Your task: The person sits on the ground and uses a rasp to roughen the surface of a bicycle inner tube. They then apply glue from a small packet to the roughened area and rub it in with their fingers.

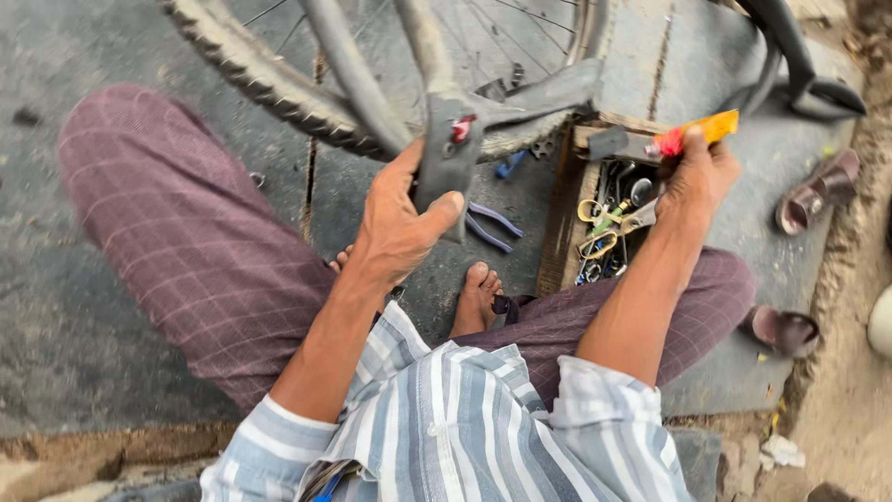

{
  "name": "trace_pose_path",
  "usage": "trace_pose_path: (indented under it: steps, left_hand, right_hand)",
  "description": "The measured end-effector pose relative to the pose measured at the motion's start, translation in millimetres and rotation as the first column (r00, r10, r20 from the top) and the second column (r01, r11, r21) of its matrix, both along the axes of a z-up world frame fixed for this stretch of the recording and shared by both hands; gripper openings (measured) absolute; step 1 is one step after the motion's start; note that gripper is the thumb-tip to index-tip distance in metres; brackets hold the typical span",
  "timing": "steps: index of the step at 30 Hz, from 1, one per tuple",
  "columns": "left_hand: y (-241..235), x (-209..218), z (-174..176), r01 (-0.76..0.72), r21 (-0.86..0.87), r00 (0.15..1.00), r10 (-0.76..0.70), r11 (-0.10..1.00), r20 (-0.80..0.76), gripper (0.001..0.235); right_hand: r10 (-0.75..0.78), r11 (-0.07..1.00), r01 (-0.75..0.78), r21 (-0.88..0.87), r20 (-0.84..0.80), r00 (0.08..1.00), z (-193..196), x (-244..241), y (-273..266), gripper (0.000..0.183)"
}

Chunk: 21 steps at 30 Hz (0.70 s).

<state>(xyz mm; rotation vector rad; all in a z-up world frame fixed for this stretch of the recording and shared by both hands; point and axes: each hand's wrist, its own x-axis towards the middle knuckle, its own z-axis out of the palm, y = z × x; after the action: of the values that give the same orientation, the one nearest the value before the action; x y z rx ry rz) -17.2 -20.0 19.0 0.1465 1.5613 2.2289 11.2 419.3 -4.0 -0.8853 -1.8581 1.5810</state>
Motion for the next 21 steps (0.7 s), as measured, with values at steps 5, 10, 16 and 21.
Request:
trace_pose_path:
  steps: [5, 10, 16, 21]
  left_hand:
    - [3, 3, 3, 0.001, 0.008, 0.987, 0.000, 1.000, -0.158, 0.071]
    - [-2, 1, 6, 0.014, -0.018, 0.995, -0.016, 1.000, -0.103, 0.067]
    - [-4, -2, 1, 0.068, 0.093, 0.995, -0.074, 0.993, 0.063, 0.057]
    - [-15, -3, -3, 0.103, 0.161, 0.990, -0.117, 0.982, 0.082, 0.046]
  right_hand:
    - [-0.323, 0.929, 0.344, 0.138, 0.759, 0.566, -82, 29, 27, 0.040]
    - [-0.690, 0.415, 0.000, 0.910, 0.315, 0.651, -62, -2, -29, 0.093]
    - [0.562, 0.689, -0.497, 0.527, 0.044, 0.826, 56, -5, -181, 0.063]
    - [0.843, 0.355, -0.709, 0.609, 0.119, 0.525, 87, 7, -252, 0.072]
